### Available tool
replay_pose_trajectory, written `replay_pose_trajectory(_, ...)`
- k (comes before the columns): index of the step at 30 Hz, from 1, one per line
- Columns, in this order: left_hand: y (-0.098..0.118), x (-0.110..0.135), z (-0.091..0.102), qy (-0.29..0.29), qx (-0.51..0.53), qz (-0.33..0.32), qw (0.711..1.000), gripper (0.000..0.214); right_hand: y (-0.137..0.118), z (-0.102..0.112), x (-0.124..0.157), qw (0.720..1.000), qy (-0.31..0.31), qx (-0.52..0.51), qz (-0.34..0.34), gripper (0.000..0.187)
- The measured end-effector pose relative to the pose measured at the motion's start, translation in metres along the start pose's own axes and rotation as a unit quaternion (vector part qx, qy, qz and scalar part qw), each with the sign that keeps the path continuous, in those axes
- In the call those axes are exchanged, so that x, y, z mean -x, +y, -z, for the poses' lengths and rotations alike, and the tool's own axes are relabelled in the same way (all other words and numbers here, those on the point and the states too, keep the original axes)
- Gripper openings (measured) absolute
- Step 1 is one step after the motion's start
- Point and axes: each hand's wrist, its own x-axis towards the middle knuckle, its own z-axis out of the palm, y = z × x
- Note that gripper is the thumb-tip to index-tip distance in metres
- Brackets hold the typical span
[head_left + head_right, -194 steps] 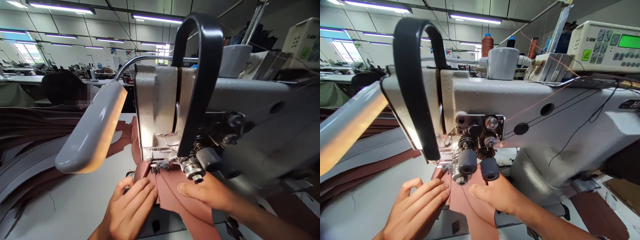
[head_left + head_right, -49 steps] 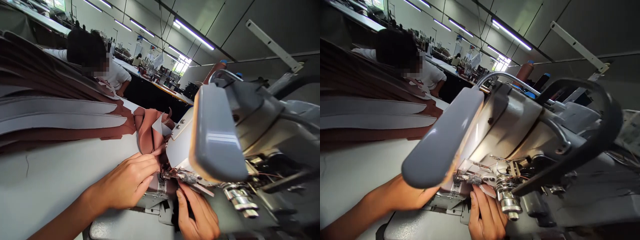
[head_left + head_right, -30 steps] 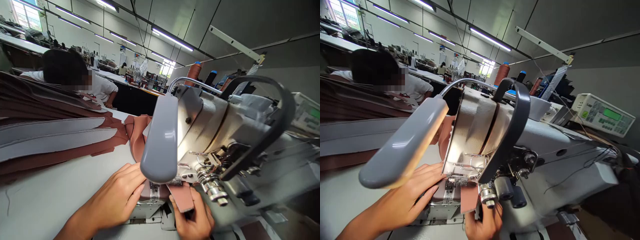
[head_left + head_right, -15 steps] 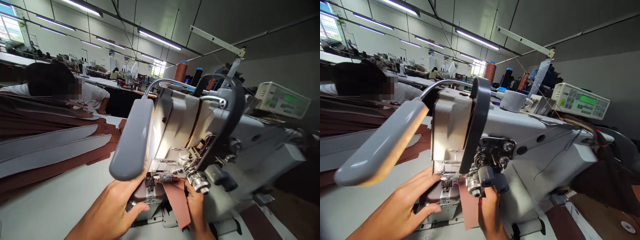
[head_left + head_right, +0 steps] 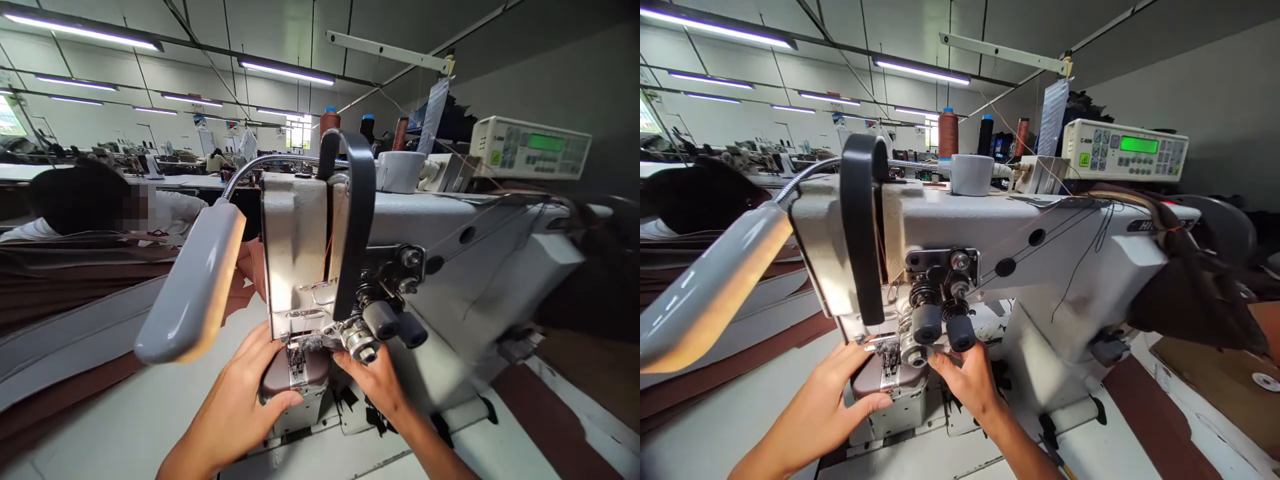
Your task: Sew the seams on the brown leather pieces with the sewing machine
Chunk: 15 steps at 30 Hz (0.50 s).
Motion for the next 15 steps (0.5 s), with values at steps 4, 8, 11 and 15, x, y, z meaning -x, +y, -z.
replay_pose_trajectory(4, -0.008, -0.001, -0.003, 0.014, 0.065, 0.035, 0.997, 0.05, -0.004, -0.003, 0.003, 0.998, -0.009, -0.048, -0.044, 0.028)
replay_pose_trajectory(8, -0.015, 0.004, -0.001, 0.025, 0.089, 0.053, 0.994, 0.048, -0.001, -0.005, 0.006, 0.994, -0.005, -0.076, -0.073, 0.028)
replay_pose_trajectory(11, -0.018, 0.007, 0.002, 0.028, 0.1, 0.08, 0.991, 0.056, 0.003, -0.004, 0.008, 0.992, -0.005, -0.09, -0.091, 0.03)
replay_pose_trajectory(15, -0.017, 0.004, 0.001, 0.007, 0.111, 0.104, 0.988, 0.058, 0.007, -0.003, 0.011, 0.989, -0.017, -0.101, -0.105, 0.033)
